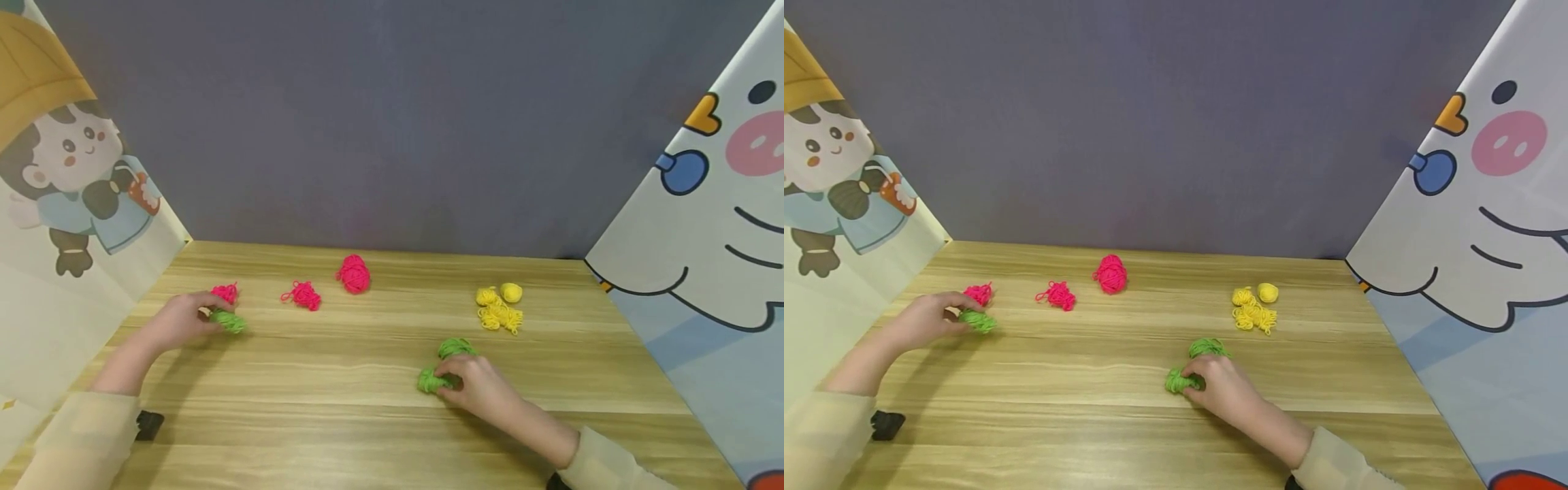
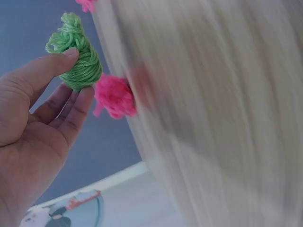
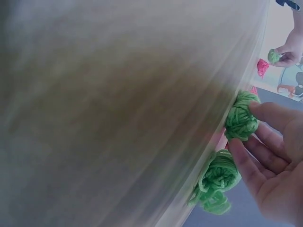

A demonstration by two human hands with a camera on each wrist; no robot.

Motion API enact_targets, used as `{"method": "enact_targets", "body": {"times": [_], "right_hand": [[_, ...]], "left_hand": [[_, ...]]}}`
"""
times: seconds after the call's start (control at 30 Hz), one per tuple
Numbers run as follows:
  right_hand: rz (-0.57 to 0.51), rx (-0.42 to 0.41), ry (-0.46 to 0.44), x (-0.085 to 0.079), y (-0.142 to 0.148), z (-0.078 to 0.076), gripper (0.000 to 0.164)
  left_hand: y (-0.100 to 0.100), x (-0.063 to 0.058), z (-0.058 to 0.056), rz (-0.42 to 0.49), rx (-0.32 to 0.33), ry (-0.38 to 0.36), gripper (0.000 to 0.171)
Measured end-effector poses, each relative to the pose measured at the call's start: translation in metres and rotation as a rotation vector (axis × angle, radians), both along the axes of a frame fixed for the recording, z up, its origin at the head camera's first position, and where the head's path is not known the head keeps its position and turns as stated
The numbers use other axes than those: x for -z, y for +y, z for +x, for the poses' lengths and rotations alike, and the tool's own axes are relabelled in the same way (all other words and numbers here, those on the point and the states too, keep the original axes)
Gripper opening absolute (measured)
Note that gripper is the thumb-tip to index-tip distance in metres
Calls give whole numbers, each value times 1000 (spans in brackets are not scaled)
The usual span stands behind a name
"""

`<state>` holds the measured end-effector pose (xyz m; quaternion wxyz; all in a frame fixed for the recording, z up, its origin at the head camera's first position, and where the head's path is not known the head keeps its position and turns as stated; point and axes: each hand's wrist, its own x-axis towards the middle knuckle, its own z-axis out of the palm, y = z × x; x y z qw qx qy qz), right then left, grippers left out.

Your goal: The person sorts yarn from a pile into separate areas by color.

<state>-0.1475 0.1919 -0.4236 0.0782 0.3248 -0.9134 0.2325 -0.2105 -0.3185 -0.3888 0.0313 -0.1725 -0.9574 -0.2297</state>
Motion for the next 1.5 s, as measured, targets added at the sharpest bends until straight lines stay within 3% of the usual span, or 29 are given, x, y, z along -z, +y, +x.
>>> {"method": "enact_targets", "body": {"times": [0.4, 0.63, 1.27, 1.5], "right_hand": [[-45, 1, -57, 2, -1, 2, 22], [-35, 8, -62, 0, -2, 4, 21], [-94, 62, -38, 9, 2, 5, 26], [-199, 115, -65, 16, 6, 6, 28]], "left_hand": [[46, -12, 1, 79, 105, 72, 32], [68, -13, 0, 144, 122, 101, 30], [114, -12, -1, 255, 134, 55, 29], [134, -13, 0, 303, 168, 35, 31]]}}
